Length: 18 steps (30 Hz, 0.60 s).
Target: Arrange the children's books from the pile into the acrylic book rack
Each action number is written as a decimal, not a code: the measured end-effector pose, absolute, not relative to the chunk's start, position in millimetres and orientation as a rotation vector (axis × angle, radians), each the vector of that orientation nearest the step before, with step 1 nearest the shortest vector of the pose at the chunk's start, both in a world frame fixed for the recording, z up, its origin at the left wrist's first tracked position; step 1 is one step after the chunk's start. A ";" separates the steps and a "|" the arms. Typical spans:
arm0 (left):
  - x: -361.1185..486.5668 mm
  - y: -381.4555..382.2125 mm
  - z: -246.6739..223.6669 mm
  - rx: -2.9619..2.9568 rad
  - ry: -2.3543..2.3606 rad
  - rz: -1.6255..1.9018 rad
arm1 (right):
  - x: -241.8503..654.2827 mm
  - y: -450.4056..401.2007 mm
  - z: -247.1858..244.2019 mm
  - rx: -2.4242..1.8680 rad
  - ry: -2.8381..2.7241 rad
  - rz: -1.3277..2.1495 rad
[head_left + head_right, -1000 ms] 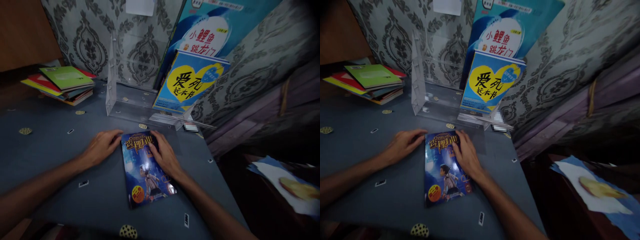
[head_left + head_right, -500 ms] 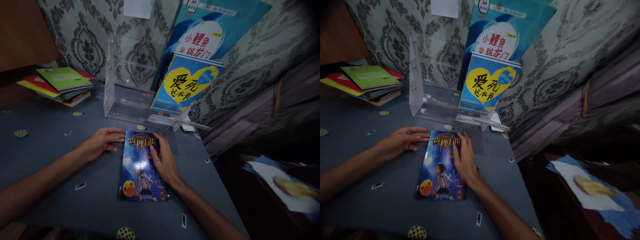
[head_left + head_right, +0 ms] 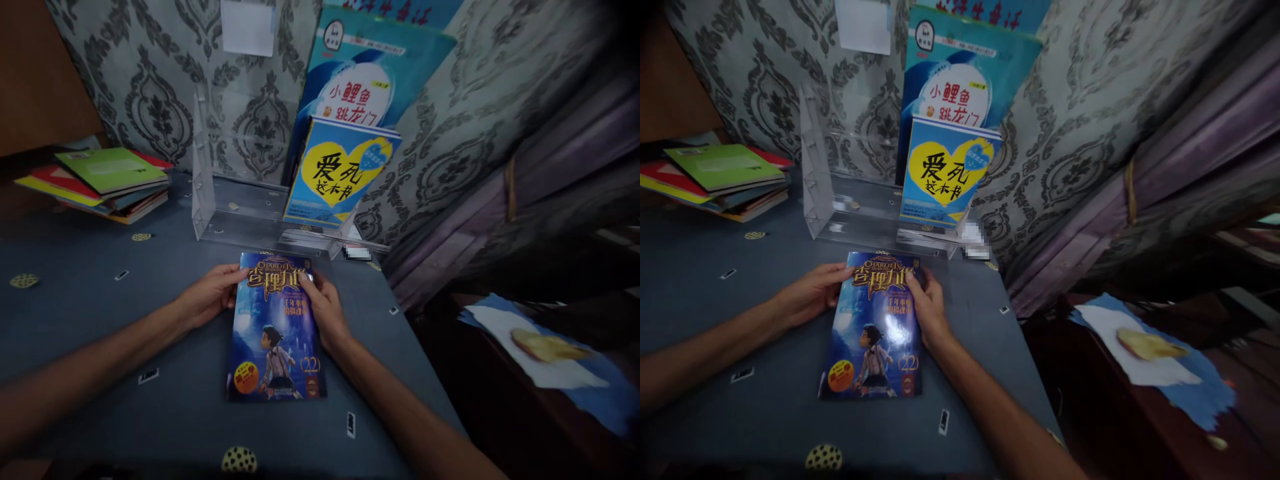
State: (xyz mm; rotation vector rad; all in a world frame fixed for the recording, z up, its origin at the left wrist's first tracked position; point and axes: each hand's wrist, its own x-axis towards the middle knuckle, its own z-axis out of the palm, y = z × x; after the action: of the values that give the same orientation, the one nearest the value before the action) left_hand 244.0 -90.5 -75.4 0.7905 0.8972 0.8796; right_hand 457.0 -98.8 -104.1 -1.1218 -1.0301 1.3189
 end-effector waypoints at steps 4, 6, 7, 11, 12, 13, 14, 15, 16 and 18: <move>242.3 -91.3 -80.7 0.797 0.859 0.904 | 453.5 -102.0 -89.6 -1.027 -0.825 1.555; 240.4 -93.2 -82.1 0.790 0.845 0.910 | 451.8 -103.8 -88.2 -1.008 -0.792 1.542; 239.7 -94.2 -82.3 0.782 0.844 0.909 | 451.2 -104.4 -88.5 -1.004 -0.786 1.536; 238.4 -97.1 -80.4 0.789 0.847 0.887 | 450.1 -104.9 -89.8 -1.001 -0.791 1.526; 238.2 -97.5 -79.8 0.805 0.841 0.881 | 450.0 -104.8 -89.9 -0.999 -0.789 1.528; 238.0 -98.0 -79.5 0.823 0.833 0.874 | 450.0 -104.6 -89.8 -0.995 -0.786 1.529; 237.7 -98.4 -79.3 0.840 0.824 0.867 | 450.0 -104.5 -89.6 -0.991 -0.780 1.530; 237.3 -98.9 -79.4 0.855 0.817 0.860 | 450.0 -104.3 -89.5 -0.988 -0.773 1.531; 236.9 -99.5 -79.7 0.872 0.811 0.849 | 450.1 -104.1 -89.4 -0.988 -0.764 1.531; 236.2 -101.0 -80.6 0.910 0.802 0.819 | 450.6 -103.7 -89.4 -0.993 -0.743 1.528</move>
State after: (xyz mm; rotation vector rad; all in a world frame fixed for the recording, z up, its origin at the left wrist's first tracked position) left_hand 236.2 -101.0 -80.6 0.9098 0.8024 0.8189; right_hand 450.6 -103.7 -89.4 -0.9932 -0.7434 1.5277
